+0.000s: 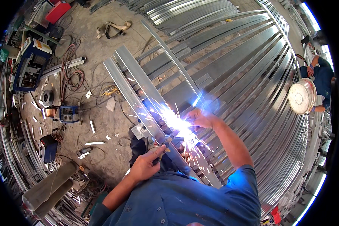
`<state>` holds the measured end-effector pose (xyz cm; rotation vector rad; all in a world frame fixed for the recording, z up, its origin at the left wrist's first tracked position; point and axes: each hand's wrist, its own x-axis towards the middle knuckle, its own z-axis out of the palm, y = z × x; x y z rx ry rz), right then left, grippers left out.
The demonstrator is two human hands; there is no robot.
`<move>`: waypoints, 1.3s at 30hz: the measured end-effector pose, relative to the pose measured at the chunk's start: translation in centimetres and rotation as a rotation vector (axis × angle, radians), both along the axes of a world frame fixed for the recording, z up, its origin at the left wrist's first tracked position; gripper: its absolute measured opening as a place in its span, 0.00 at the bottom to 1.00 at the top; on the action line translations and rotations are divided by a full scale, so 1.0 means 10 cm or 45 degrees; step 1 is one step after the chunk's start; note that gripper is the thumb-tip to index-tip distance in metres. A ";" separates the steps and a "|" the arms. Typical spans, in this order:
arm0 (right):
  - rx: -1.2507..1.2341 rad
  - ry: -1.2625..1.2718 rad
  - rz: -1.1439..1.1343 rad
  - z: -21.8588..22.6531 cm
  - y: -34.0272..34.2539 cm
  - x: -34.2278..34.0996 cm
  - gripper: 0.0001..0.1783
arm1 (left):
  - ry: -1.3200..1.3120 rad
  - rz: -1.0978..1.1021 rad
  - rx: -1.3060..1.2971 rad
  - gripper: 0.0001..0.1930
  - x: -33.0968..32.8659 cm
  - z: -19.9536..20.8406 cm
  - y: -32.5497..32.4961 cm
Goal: The person welds a metal frame using a handheld welding torch, creating bright sparks and smoke. They repeatedly position the torch along the frame's joints and weld in short bursts while standing in a workshop.
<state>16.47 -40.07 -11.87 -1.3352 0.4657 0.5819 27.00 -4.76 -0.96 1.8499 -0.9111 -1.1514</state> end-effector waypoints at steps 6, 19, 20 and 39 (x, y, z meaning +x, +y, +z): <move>0.012 -0.086 -0.004 -0.13 -0.01 -0.09 0.16 | -0.128 -0.072 0.051 0.40 -0.05 0.13 -0.06; -0.202 0.301 0.076 0.46 0.04 0.18 0.17 | -0.210 0.182 0.003 0.38 0.02 0.15 0.09; -0.209 0.299 0.077 0.44 0.04 0.18 0.17 | -0.205 0.190 0.009 0.38 0.03 0.15 0.10; -1.678 0.054 -0.404 0.94 0.14 -0.49 0.18 | -0.276 0.358 -0.101 0.40 0.23 0.13 0.31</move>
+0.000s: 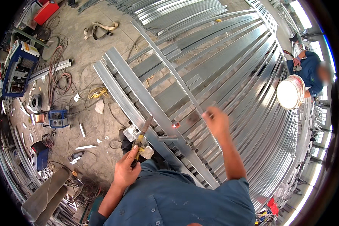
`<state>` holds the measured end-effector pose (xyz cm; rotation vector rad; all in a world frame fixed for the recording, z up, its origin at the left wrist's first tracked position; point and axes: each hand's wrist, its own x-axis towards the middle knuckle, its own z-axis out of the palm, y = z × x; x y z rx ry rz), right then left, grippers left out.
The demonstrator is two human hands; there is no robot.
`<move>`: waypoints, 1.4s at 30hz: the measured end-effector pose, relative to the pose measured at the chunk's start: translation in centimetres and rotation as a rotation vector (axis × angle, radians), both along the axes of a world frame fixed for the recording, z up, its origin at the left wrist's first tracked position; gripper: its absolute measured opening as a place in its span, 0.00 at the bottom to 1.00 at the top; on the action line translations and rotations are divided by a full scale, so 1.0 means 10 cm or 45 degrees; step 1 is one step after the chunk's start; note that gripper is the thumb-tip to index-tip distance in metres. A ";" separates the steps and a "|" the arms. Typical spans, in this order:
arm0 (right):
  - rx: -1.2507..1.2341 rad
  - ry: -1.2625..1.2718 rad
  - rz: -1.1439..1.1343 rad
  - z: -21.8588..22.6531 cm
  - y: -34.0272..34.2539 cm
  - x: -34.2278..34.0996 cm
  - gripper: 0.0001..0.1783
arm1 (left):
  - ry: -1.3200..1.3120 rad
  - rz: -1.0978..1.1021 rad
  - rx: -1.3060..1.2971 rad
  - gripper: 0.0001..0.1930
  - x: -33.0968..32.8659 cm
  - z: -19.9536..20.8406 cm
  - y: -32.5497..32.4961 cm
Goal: The person welds a metal frame using a handheld welding torch, creating bright sparks and smoke. They repeatedly position the torch along the frame's joints and weld in short bursts while standing in a workshop.
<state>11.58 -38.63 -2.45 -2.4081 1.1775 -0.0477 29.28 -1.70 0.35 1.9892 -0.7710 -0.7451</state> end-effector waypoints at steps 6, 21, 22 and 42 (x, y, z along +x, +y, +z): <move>0.066 0.120 1.020 -0.06 1.18 0.34 0.27 | -0.061 -0.005 -0.005 0.40 0.11 0.00 -0.03; 0.229 -0.286 0.288 0.05 0.45 0.97 0.24 | -0.013 0.114 0.010 0.38 0.22 0.03 0.05; 0.187 -0.243 0.298 -0.01 0.42 0.98 0.23 | -0.019 0.114 0.003 0.38 0.22 0.03 0.05; 0.897 0.025 0.537 -0.59 0.05 0.94 0.23 | -0.024 0.118 0.012 0.39 0.20 0.00 -0.01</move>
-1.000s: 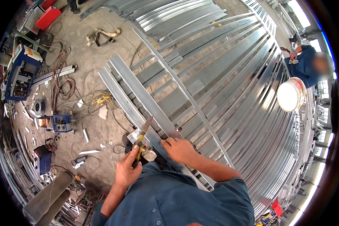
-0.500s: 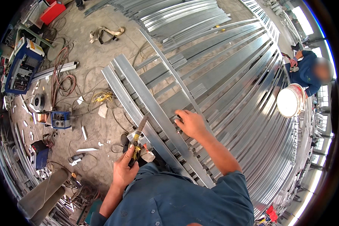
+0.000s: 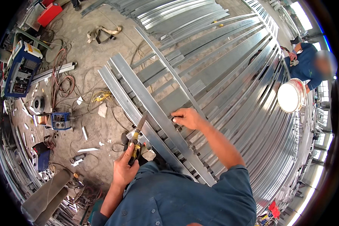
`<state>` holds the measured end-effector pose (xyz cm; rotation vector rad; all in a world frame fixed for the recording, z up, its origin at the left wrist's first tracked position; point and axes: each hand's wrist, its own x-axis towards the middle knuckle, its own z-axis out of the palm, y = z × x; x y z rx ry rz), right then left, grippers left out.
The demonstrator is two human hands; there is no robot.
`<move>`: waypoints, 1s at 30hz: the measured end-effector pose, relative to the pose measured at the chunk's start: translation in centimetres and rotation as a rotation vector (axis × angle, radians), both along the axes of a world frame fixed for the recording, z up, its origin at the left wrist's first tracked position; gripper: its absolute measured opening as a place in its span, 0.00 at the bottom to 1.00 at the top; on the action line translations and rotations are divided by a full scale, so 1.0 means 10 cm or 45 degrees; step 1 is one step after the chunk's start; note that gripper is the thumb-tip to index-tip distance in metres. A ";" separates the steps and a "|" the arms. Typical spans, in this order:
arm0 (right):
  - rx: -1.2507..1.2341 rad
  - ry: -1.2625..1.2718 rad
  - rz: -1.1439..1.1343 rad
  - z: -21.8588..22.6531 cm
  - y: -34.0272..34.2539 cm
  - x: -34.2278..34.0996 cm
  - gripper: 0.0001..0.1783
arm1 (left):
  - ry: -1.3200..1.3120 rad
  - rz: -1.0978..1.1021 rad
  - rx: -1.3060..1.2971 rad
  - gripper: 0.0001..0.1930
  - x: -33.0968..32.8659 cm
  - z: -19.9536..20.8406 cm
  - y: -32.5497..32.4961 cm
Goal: The person welds a metal frame using a handheld welding torch, creating bright sparks and smoke. They repeatedly position the torch along the frame's joints and weld in short bursts while standing in a workshop.
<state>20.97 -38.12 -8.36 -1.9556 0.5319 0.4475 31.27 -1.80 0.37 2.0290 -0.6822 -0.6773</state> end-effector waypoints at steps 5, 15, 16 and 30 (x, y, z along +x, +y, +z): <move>0.129 0.015 0.047 -0.07 -0.08 0.00 0.23 | 0.015 -0.031 0.021 0.40 -0.02 -0.04 0.00; 0.470 0.251 -0.062 0.01 -0.19 0.03 0.22 | -0.024 -0.034 0.030 0.41 0.00 -0.06 -0.01; 0.474 0.244 -0.059 0.01 -0.20 0.03 0.22 | -0.020 -0.033 0.037 0.41 0.00 -0.06 -0.02; 0.599 0.316 0.059 -0.21 -0.30 0.15 0.23 | -0.056 -0.033 0.032 0.39 0.02 -0.08 -0.13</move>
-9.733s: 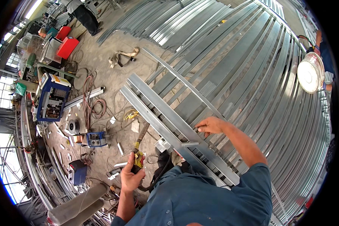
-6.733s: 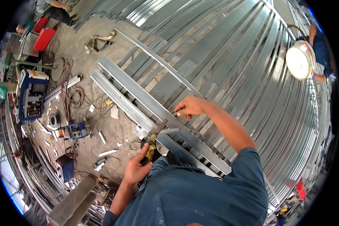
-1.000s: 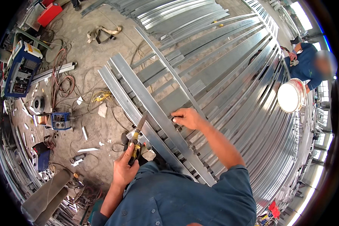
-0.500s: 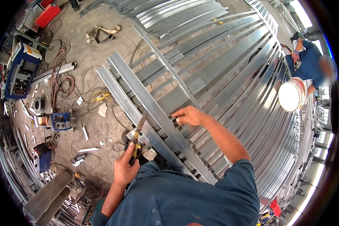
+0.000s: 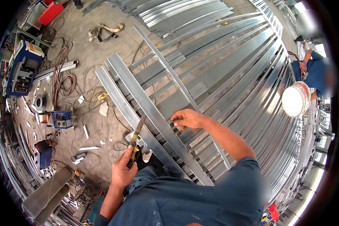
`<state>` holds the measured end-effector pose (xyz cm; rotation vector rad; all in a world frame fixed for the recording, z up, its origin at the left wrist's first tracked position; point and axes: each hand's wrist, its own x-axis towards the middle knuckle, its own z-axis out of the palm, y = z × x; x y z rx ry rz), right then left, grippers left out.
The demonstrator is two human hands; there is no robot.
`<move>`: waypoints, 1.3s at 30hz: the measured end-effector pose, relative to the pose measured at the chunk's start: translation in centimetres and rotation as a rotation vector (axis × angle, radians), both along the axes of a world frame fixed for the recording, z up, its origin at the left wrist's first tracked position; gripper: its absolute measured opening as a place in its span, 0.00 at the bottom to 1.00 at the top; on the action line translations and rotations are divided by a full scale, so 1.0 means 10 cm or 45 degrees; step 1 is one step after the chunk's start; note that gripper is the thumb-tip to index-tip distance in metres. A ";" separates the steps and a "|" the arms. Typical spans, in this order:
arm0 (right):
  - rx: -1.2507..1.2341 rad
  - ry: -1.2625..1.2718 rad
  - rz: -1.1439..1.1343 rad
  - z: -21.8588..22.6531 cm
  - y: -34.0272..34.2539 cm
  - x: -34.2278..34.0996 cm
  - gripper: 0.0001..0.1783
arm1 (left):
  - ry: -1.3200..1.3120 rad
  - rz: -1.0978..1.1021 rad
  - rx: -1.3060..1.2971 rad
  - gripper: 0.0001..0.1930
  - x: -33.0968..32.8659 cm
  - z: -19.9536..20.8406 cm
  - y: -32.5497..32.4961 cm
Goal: The person welds a metal frame using a handheld welding torch, creating bright sparks and smoke. They repeatedly position the torch along the frame's joints and weld in short bursts while standing in a workshop.
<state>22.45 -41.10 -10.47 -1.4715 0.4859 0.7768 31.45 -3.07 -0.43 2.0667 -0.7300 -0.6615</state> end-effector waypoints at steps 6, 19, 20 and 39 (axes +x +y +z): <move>0.071 0.136 0.055 0.19 -0.05 0.09 0.20 | 0.090 0.040 0.126 0.40 0.06 0.04 0.03; 0.119 -0.038 0.029 -0.08 -0.08 0.01 0.17 | 0.395 0.127 -0.056 0.44 -0.08 -0.29 0.18; 0.121 -0.067 0.028 -0.10 -0.08 0.00 0.19 | 0.379 0.091 -0.069 0.45 -0.08 -0.31 0.20; 0.193 -0.078 -0.081 -0.17 -0.09 -0.02 0.20 | 0.468 0.169 -0.040 0.41 -0.22 -0.21 0.16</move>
